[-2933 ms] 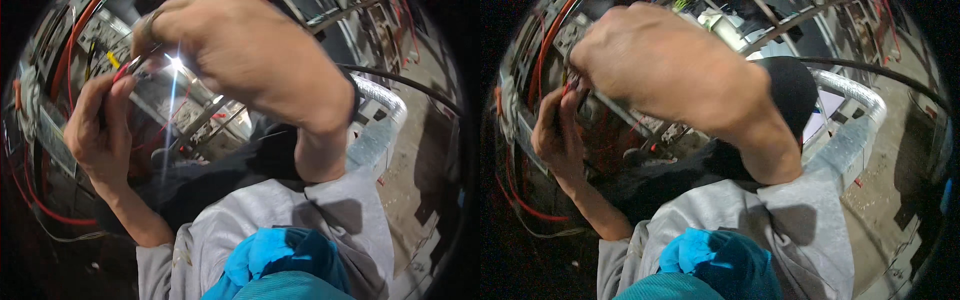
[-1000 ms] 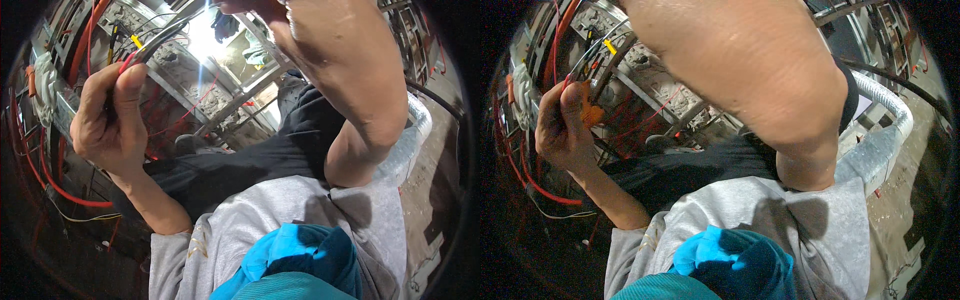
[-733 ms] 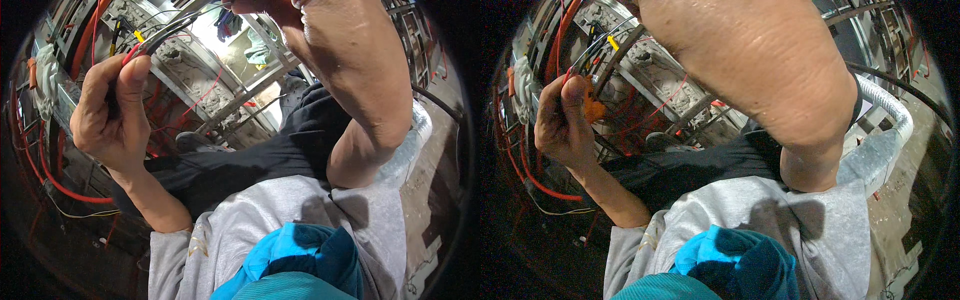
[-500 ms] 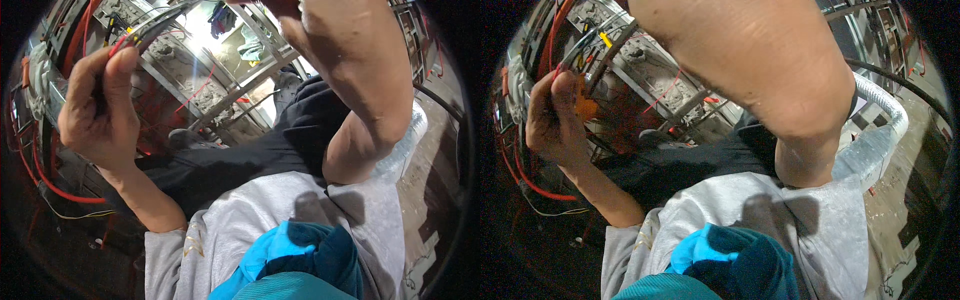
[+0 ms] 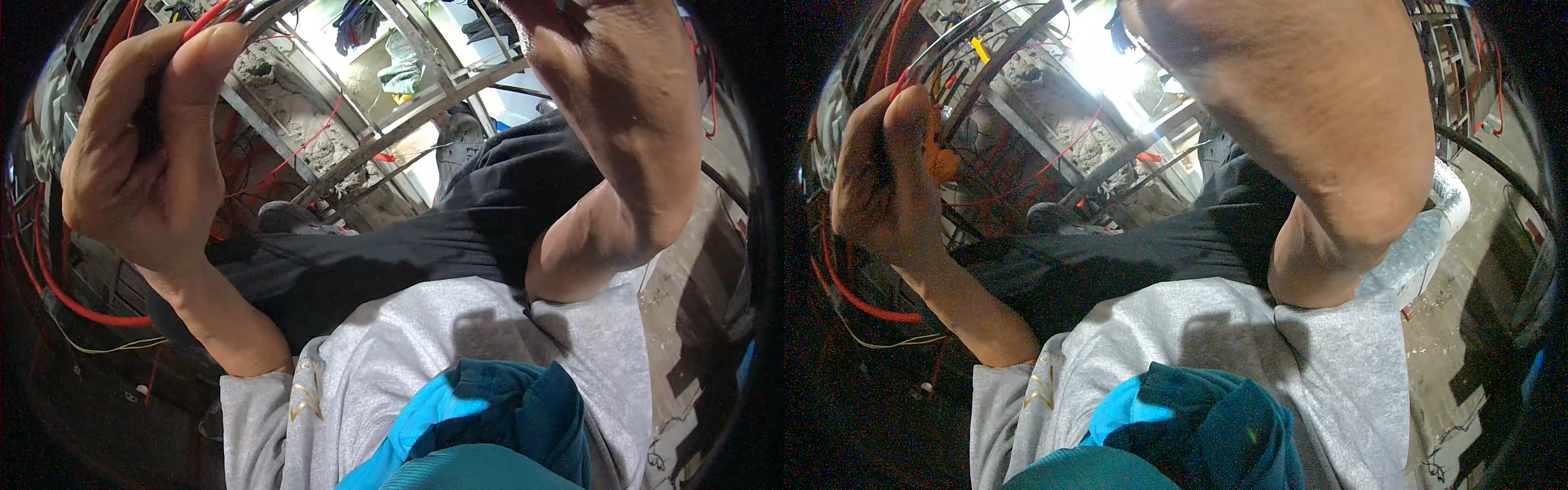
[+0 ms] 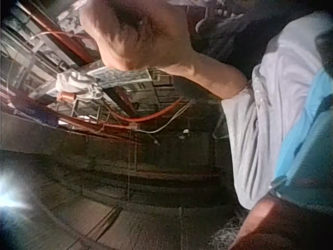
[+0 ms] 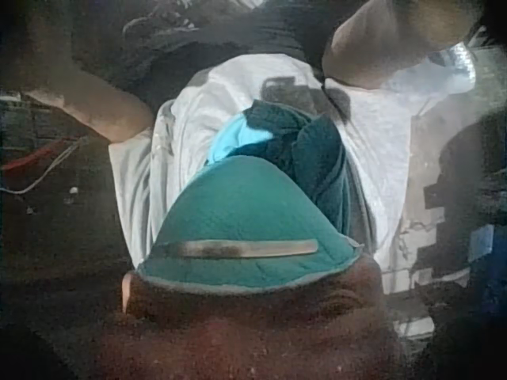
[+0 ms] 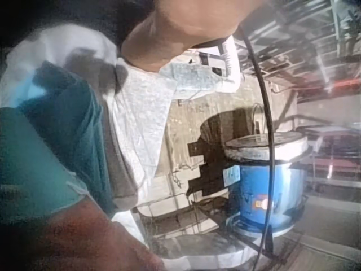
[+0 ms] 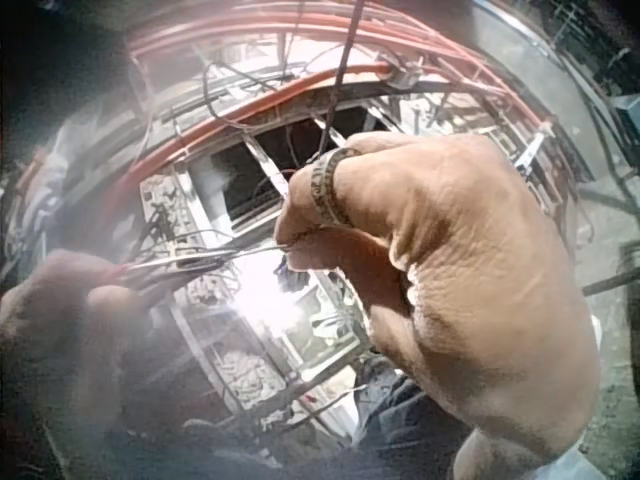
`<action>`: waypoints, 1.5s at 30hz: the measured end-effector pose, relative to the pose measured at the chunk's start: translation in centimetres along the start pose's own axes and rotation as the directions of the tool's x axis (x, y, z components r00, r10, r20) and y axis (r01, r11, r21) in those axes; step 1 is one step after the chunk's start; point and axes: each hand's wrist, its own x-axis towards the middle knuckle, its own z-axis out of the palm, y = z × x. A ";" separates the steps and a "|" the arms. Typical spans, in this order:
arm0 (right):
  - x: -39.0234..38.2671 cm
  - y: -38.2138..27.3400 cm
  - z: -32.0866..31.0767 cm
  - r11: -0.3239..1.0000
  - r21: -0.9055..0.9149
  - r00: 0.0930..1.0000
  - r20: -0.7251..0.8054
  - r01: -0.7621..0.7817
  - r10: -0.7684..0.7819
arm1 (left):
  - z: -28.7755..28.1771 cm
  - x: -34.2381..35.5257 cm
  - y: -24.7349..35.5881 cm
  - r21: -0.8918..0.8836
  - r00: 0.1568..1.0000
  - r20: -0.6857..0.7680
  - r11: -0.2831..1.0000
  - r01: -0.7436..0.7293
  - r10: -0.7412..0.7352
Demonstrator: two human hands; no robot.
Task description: The person twists the exposed ends of red and black wires together by hand and then uses pliers to crimp the connection. They handle multiple wires within a network of red pipes and metal ceiling framing.
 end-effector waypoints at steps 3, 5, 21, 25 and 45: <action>-0.1 -0.4 -0.1 1.000 0.010 1.000 0.011 -0.005 0.005 | 0.2 -0.2 0.0 -0.080 0.996 -0.057 0.995 0.061 -0.065; -0.1 0.1 -0.3 1.000 0.009 1.000 0.019 -0.013 0.013 | 0.3 -0.1 -0.2 -0.093 0.992 -0.059 0.990 0.110 -0.116; 0.4 -1.1 0.6 0.999 0.050 0.996 0.088 0.015 -0.019 | -0.8 0.0 0.3 -0.017 1.000 0.018 1.000 0.021 -0.021; 0.3 -1.1 0.8 0.999 0.045 0.994 0.108 0.009 -0.014 | -0.5 -0.2 0.9 0.039 0.999 0.032 0.999 0.014 -0.015; 3.1 -0.8 3.4 0.997 0.076 0.993 0.118 0.015 -0.024 | 0.8 0.7 -0.3 -0.109 0.964 0.029 0.960 -0.259 0.263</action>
